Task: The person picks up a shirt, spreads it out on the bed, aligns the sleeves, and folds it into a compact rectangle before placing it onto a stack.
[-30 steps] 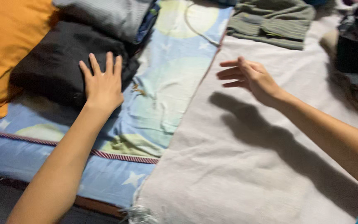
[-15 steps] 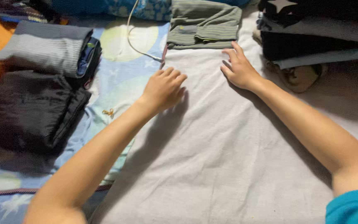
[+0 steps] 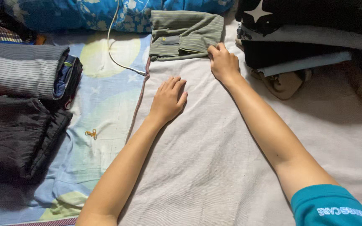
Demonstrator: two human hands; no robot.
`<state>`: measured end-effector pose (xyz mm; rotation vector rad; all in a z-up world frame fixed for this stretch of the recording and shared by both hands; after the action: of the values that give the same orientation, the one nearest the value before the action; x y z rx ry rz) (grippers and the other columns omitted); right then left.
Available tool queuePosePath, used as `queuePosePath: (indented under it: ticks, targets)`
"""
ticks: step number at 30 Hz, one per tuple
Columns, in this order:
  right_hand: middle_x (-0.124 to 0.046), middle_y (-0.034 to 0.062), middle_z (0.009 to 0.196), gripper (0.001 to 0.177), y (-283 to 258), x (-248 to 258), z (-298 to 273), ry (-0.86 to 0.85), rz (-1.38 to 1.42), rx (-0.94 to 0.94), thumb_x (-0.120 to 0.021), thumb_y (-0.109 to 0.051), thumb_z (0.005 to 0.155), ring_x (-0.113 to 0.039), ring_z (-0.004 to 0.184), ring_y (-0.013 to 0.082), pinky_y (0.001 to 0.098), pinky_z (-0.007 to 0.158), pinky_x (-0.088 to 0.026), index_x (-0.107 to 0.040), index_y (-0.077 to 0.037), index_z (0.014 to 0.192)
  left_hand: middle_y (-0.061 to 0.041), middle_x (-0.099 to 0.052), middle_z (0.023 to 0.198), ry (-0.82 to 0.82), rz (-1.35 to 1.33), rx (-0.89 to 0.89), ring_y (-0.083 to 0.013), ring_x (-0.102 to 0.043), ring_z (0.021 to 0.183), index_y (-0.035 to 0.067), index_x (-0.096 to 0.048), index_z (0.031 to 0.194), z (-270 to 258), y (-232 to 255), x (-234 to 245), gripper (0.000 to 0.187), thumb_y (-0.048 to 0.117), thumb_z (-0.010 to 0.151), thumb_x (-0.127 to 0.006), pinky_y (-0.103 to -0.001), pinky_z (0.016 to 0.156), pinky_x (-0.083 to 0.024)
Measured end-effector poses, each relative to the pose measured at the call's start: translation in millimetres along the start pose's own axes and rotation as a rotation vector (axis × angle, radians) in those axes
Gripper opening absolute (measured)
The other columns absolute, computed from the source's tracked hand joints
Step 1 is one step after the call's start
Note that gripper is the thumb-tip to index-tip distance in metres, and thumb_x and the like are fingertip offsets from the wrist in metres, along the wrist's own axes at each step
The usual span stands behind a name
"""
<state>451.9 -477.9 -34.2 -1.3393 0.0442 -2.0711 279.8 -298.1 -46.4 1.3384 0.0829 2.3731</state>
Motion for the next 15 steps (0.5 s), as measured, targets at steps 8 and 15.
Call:
queuePosePath:
  ticks: [8,15]
  targets:
    - [-0.066,0.0132,0.116,0.007,-47,72,-25,0.592,0.2,0.615,-0.067,-0.01,0.088,-0.067,0.096,0.0357,0.0453,0.083,-0.055,-0.061,-0.007,0.089,-0.018,-0.057,0.142,0.024,-0.077,0.037,-0.0363,-0.05,0.137,0.005,-0.061,0.133,2,-10,-3,0.045,0.031,0.096,-0.062,-0.048,0.115,-0.037]
    - [-0.066,0.007,0.063,0.016,-68,119,-5,-0.429,0.439,0.298,-0.066,-0.017,0.082,-0.053,0.056,0.0209,0.0382,0.05,-0.042,-0.073,-0.005,0.075,-0.021,-0.058,0.124,0.33,-1.559,1.038,-0.0335,-0.067,0.105,0.011,-0.039,0.134,4,-80,16,0.047,0.036,0.095,-0.049,-0.055,0.085,-0.062]
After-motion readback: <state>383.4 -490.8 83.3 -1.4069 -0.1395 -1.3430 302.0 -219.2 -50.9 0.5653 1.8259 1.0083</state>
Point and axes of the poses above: each hand's wrist, its own z-axis towards the middle knuckle, its own x-axis out of the back of the hand, y = z × x, the point moved 4 cm from there along z, towards the middle knuckle
